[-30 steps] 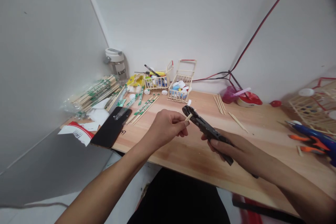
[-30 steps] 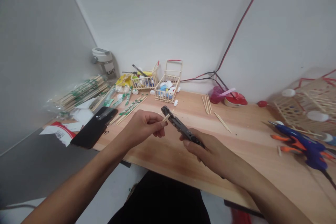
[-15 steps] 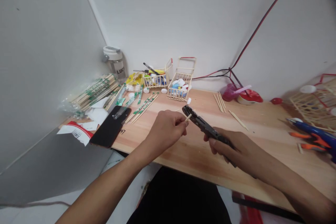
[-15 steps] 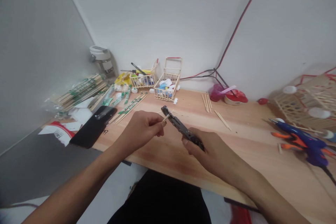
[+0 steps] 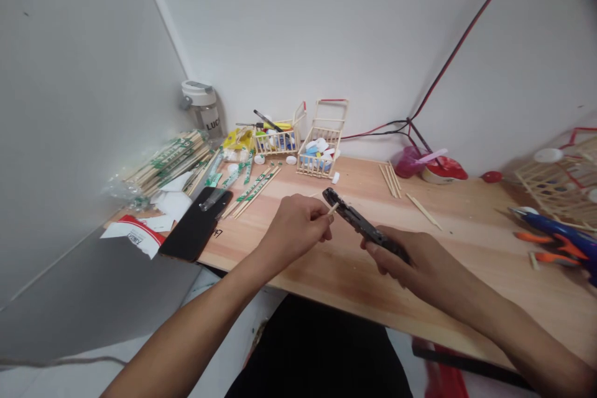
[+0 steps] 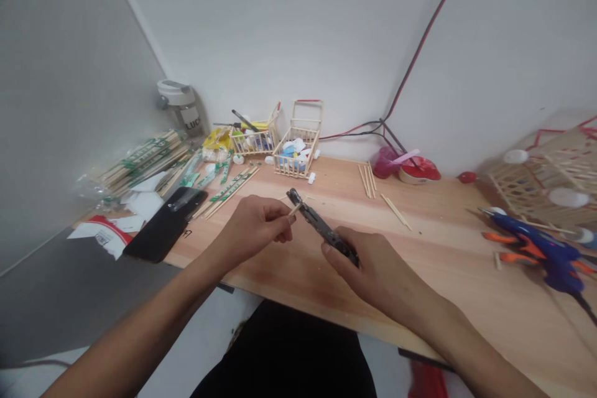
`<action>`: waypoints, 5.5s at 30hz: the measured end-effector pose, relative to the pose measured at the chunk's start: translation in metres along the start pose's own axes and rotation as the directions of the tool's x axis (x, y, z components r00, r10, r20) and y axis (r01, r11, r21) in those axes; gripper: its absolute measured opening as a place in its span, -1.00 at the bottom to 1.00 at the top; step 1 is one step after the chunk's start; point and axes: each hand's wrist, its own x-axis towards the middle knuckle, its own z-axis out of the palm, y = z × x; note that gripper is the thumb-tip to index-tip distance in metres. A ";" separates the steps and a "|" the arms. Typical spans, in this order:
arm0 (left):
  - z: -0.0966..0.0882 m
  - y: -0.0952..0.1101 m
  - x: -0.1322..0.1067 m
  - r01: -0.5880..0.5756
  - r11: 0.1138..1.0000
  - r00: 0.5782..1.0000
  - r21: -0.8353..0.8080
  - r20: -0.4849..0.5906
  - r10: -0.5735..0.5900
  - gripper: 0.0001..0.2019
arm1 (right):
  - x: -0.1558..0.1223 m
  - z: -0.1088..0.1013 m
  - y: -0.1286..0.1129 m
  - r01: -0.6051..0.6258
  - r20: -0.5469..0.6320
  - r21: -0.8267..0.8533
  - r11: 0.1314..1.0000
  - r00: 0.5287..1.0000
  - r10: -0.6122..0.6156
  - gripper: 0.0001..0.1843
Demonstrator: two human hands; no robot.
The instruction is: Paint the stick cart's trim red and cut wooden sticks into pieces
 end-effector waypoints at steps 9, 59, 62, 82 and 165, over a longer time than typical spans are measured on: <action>-0.006 -0.014 0.019 0.236 0.878 0.954 -0.416 0.273 -0.127 -0.84 | 0.000 0.004 0.002 -0.050 -0.022 0.035 0.998 0.998 0.051 -0.60; 0.003 -0.019 0.014 0.314 0.736 0.935 -0.599 0.328 -0.132 -0.76 | 0.002 0.005 0.010 0.016 -0.011 -0.028 0.999 1.000 -0.016 -0.56; 0.003 -0.021 0.015 0.320 0.732 0.932 -0.602 0.337 -0.131 -0.75 | 0.004 0.006 0.012 0.039 -0.024 -0.050 0.998 0.999 -0.040 -0.56; 0.007 -0.038 0.016 0.317 0.708 0.932 -0.631 0.344 -0.111 -0.73 | 0.015 0.003 0.034 0.123 -0.005 -0.005 0.992 0.992 -0.123 -0.60; 0.053 -0.037 0.044 -0.138 0.990 0.990 0.043 0.017 0.137 -0.95 | 0.055 0.020 0.067 0.269 -0.445 0.663 0.699 0.892 0.080 -0.66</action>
